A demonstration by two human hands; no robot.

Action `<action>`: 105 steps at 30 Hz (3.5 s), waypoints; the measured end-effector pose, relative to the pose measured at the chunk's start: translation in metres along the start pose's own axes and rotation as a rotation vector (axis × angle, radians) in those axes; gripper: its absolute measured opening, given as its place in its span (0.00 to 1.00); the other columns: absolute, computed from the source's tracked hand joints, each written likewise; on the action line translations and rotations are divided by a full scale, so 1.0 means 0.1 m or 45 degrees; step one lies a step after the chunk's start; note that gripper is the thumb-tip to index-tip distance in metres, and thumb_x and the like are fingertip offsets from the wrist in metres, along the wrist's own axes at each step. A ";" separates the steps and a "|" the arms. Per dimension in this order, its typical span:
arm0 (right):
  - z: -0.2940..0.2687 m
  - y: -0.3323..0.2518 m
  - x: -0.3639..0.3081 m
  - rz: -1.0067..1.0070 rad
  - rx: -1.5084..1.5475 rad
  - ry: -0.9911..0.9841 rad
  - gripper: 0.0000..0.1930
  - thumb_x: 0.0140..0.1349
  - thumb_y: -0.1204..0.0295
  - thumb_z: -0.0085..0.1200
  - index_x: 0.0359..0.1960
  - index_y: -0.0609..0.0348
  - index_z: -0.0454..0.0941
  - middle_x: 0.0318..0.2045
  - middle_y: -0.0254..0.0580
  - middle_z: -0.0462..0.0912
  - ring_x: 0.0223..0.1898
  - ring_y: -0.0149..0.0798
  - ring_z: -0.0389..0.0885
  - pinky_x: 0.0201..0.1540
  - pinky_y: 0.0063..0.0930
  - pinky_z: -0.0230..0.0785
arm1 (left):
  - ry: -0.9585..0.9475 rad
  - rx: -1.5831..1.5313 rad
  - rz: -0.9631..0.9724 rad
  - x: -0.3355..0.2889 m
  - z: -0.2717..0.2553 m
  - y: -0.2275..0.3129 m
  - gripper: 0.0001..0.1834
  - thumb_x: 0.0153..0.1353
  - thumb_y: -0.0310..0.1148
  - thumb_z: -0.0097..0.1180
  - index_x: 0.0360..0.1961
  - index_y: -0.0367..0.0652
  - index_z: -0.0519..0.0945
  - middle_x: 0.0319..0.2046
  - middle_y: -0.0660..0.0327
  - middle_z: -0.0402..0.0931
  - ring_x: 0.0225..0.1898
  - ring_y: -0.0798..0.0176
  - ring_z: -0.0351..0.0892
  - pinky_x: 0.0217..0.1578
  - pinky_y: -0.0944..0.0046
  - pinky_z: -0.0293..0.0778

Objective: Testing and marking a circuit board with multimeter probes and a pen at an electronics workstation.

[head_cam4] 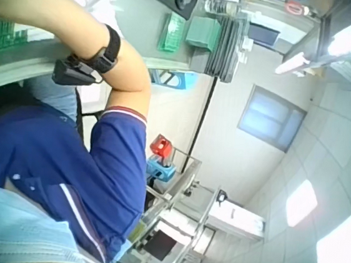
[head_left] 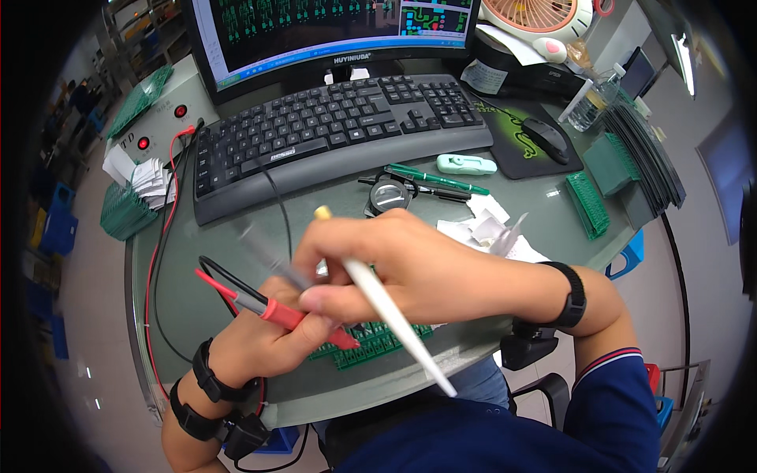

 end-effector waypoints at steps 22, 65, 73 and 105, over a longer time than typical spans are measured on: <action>-0.14 0.55 -0.77 0.104 0.260 0.239 0.11 0.61 0.70 0.61 0.30 0.58 0.69 0.23 0.30 0.74 0.23 0.23 0.69 0.25 0.20 0.60 | -0.178 0.273 0.157 0.14 0.02 0.06 0.19 0.64 0.40 0.35 0.29 0.40 0.76 0.19 0.60 0.72 0.22 0.57 0.72 0.29 0.60 0.68; -0.13 0.45 -0.78 -0.056 0.119 0.235 0.10 0.58 0.72 0.61 0.30 0.58 0.70 0.24 0.35 0.76 0.23 0.33 0.75 0.24 0.26 0.65 | 0.097 0.426 0.084 0.13 -0.04 0.10 0.11 0.53 0.34 0.62 0.30 0.41 0.74 0.26 0.62 0.78 0.25 0.67 0.78 0.29 0.70 0.72; -0.13 0.45 -0.78 -0.036 0.106 0.210 0.10 0.58 0.73 0.61 0.30 0.58 0.70 0.24 0.36 0.75 0.22 0.33 0.75 0.24 0.26 0.65 | 0.136 0.490 0.232 0.13 -0.04 0.13 0.09 0.51 0.27 0.64 0.30 0.40 0.74 0.21 0.62 0.76 0.22 0.64 0.79 0.24 0.68 0.74; -0.34 0.27 0.74 -0.226 -0.916 -0.201 0.17 0.55 0.59 0.63 0.40 0.53 0.74 0.37 0.43 0.80 0.48 0.48 0.76 0.47 0.40 0.65 | 0.808 -0.763 0.325 -0.20 -0.93 0.19 0.18 0.67 0.42 0.39 0.36 0.38 0.73 0.15 0.65 0.64 0.19 0.70 0.63 0.24 0.70 0.59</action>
Point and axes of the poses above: each hand's wrist, its own x-axis towards the middle knuckle, its own z-axis out of the palm, y = z × x, the point moved 7 cm from there along x, towards the middle knuckle
